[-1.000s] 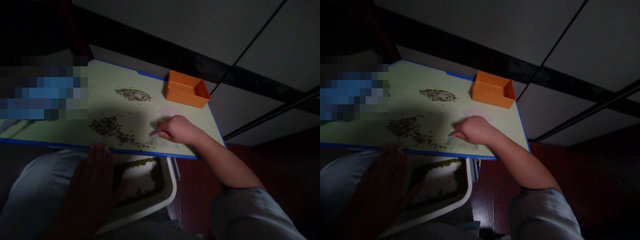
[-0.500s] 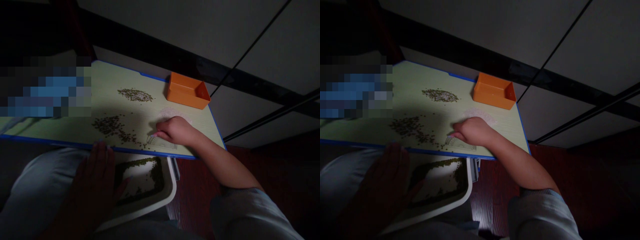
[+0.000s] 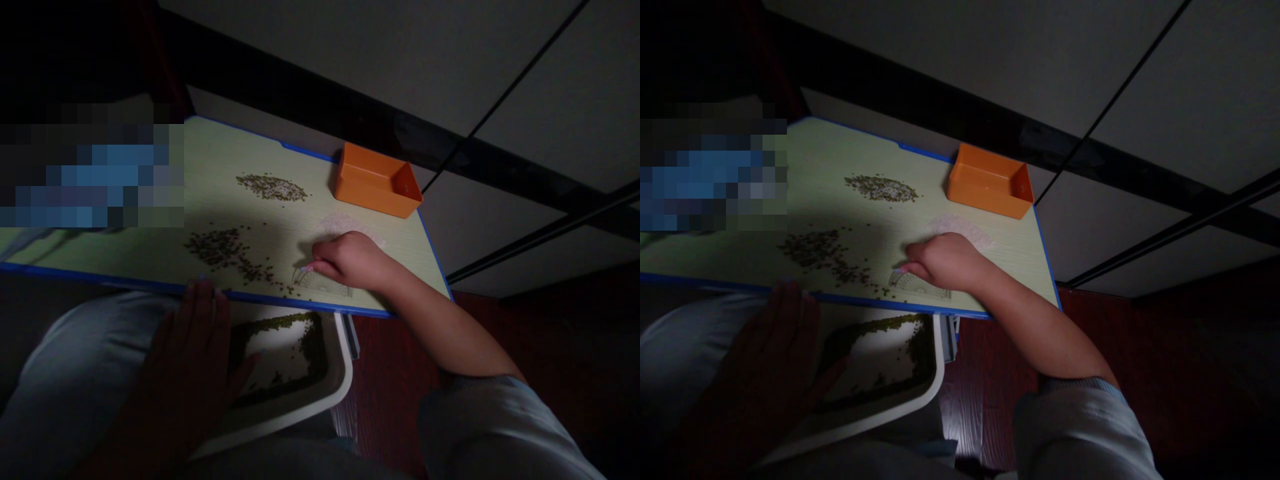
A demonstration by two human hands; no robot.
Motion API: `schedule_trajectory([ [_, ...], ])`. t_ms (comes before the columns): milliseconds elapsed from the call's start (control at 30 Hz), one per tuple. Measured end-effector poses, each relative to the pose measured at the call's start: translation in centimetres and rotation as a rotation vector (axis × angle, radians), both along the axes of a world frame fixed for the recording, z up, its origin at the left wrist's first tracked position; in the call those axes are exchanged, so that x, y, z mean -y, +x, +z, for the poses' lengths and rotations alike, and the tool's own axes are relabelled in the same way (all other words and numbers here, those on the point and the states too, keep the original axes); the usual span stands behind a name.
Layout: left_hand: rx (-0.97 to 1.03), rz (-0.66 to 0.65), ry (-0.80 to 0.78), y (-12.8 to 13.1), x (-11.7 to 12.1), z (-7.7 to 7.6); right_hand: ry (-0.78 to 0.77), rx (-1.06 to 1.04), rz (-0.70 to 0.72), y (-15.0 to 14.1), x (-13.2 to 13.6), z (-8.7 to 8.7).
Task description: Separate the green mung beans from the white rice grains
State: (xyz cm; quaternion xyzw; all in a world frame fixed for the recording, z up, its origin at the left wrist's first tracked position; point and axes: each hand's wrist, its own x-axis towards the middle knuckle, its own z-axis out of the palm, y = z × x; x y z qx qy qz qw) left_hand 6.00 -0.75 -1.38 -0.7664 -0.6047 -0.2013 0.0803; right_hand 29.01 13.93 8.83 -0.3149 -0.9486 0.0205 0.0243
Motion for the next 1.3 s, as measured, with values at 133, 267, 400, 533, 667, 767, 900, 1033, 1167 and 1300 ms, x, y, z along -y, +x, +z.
schedule_trajectory([
  [133,-0.030,-0.013,0.024,-0.12,-0.01,-0.10,-0.024,0.012,0.023,-0.03,0.10,0.10],
  [267,-0.043,-0.021,0.022,-0.14,-0.02,-0.04,-0.006,0.012,0.022,-0.13,0.17,0.06],
  [400,-0.016,0.000,0.004,0.05,0.07,0.13,0.013,0.010,0.000,-0.18,0.14,0.04],
  [533,-0.011,-0.007,0.005,-0.02,0.05,-0.05,0.012,-0.005,-0.010,-0.26,0.15,-0.02],
  [667,-0.005,-0.017,0.015,-0.22,-0.11,-0.32,0.014,-0.015,0.004,-0.36,0.19,-0.15],
  [767,-0.033,-0.024,0.013,-0.28,-0.10,-0.30,0.017,-0.001,-0.005,-0.44,0.18,-0.19],
  [900,-0.042,-0.025,0.030,-0.17,0.03,-0.06,0.030,0.000,-0.025,-0.57,0.15,-0.22],
  [1033,-0.022,-0.015,0.019,0.00,-0.07,0.04,0.034,-0.001,-0.030,-0.67,0.15,-0.23],
  [1167,-0.031,-0.023,0.022,-0.01,-0.19,-0.06,0.010,-0.007,0.002,-0.61,0.09,-0.28],
  [1300,-0.016,-0.016,0.014,0.11,-0.06,0.05,-0.017,-0.025,0.054,-0.48,0.01,-0.43],
])
